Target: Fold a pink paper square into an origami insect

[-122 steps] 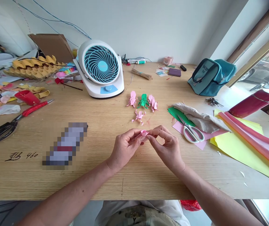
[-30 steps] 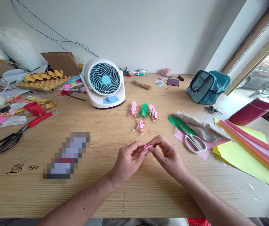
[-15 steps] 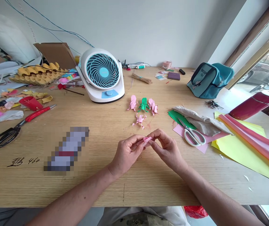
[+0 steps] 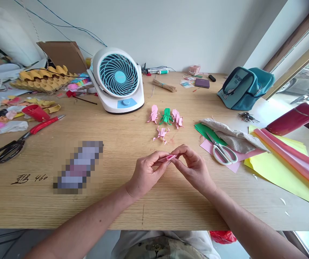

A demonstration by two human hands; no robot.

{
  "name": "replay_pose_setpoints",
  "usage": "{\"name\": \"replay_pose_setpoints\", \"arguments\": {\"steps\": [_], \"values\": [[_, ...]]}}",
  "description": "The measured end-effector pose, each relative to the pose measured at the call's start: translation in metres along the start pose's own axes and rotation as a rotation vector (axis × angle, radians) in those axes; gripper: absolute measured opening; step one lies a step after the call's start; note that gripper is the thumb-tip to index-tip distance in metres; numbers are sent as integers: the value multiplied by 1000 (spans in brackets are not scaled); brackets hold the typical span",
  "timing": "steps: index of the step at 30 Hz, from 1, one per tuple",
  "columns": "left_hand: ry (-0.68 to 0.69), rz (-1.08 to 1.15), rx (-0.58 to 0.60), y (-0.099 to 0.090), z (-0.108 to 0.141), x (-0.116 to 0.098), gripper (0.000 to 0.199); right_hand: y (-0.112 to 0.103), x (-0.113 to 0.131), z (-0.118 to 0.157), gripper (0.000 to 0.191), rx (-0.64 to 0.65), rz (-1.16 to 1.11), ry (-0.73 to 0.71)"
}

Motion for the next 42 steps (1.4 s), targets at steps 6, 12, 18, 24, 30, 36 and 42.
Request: {"name": "replay_pose_setpoints", "arguments": {"steps": [6,12,18,24,30,36,42], "values": [[95,-70,-18,-1,0,-3,12,-2,2,0,6,4,22,-44],[283,-228,9,-6,1,-4,17,-2,11,-1,12,35,62,-129],[276,-239,30,-8,-1,-6,16,-1,13,-1,13,24,89,-153],[185,-123,-8,-6,-1,-6,13,-1,11,-1,7,22,101,-124],[-311,310,29,3,-1,3,17,-2,-4,-3,15,20,-35,116],[-508,481,45,7,-4,13,25,0,-9,-6,35,4,-164,368],[-555,527,56,10,-3,16,33,1,-9,-6,40,32,-209,443]]}}
Point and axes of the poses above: each hand's wrist, its own z-axis away from the middle knuckle, its own y-axis out of the palm, x = y × z, the point moved 1 cm from there along -z, towards the middle knuckle, and after that the axes turned 2 degrees about -x, right-handed, at the moved point
